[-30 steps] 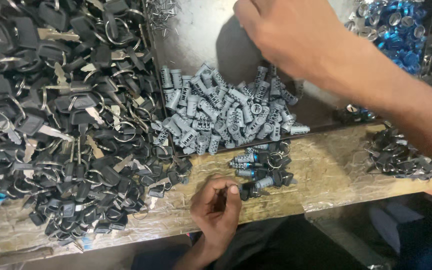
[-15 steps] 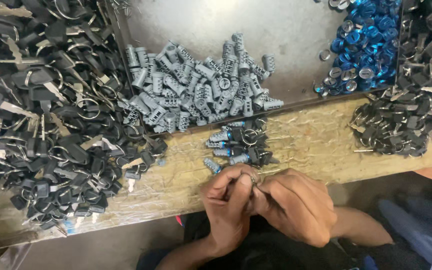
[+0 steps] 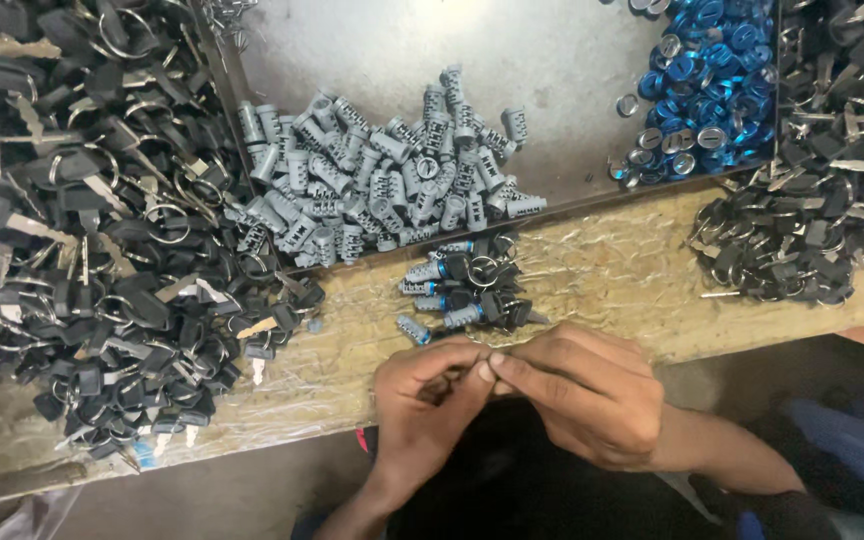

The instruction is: The person assembles keychains at a workbench. They thread keys onto split rings, attach gray plastic lock-cylinder bodies, and press blue caps onto the assemblies, placing finished keychains in a pile on the bench while reaching into trays for new parts.

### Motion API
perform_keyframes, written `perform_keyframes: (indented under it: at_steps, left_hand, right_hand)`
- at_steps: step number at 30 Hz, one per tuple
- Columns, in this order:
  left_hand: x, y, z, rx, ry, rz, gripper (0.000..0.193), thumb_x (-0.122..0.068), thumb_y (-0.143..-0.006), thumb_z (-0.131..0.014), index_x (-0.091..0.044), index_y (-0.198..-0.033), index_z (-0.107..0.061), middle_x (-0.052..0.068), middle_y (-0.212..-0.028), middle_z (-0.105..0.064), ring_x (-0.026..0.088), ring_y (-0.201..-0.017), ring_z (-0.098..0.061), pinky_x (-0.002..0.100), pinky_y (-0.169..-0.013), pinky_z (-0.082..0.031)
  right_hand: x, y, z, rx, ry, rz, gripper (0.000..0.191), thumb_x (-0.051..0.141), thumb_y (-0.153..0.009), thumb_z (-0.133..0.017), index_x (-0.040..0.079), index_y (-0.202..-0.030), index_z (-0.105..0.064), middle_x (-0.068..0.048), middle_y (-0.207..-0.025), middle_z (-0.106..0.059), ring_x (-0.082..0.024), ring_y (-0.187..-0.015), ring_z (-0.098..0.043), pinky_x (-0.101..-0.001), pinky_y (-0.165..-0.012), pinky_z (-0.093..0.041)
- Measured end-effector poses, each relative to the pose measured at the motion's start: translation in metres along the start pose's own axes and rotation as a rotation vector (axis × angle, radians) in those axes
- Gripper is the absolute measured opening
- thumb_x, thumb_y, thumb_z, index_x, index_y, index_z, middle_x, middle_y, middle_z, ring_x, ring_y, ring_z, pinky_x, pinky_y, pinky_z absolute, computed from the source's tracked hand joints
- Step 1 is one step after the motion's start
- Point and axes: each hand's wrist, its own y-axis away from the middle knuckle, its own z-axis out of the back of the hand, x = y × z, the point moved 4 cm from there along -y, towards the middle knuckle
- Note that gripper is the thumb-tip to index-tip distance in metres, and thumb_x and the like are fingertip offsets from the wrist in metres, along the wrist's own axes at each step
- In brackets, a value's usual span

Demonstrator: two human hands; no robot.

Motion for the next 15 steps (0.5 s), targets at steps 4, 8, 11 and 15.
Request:
perform_keyframes:
  at_steps: [4,8,11,15]
  left_hand:
    - [0.008,-0.001,0.008,0.039,0.024,0.106,0.005,0.005,-0.096,-0.069,0.005,-0.1,-0.073,0.001,-0.081,-0.067,0.003,-0.066,-0.053,0.021,-0.056,-0.039]
    - [0.03,0.009,0.008,-0.065,0.383,0.392,0.005,0.003,-0.098,-0.067,0.006,-0.097,-0.071,-0.001,-0.075,-0.061,0.004,-0.061,-0.05,0.022,-0.053,-0.037]
    - [0.031,0.012,0.007,-0.111,0.361,0.289,0.007,-0.001,-0.101,-0.064,0.004,-0.096,-0.067,0.0,-0.082,-0.062,0.004,-0.064,-0.049,0.023,-0.056,-0.04]
    - [0.025,0.012,0.005,-0.142,0.297,0.228,0.008,-0.002,-0.102,-0.065,0.006,-0.099,-0.066,0.005,-0.083,-0.062,0.006,-0.065,-0.05,0.023,-0.056,-0.04]
  right_hand:
    - [-0.008,-0.009,0.0,0.021,-0.137,-0.109,0.031,-0.004,-0.08,-0.075,-0.003,-0.111,-0.071,-0.014,-0.096,-0.074,-0.024,-0.079,-0.074,-0.0324,-0.066,-0.06]
    - [-0.04,-0.062,0.037,0.065,-0.135,-0.404,0.017,0.008,-0.094,-0.065,0.01,-0.103,-0.079,-0.008,-0.097,-0.081,-0.011,-0.07,-0.077,-0.0275,-0.058,-0.057]
    - [-0.085,-0.1,0.045,0.044,0.3,-0.486,0.014,0.015,-0.101,-0.073,0.004,-0.111,-0.076,-0.013,-0.097,-0.076,-0.019,-0.076,-0.073,-0.0312,-0.061,-0.056]
    - [-0.113,-0.091,0.042,0.11,0.43,-0.454,0.023,0.013,-0.099,-0.079,-0.001,-0.117,-0.074,-0.015,-0.099,-0.073,-0.022,-0.078,-0.069,-0.034,-0.069,-0.054]
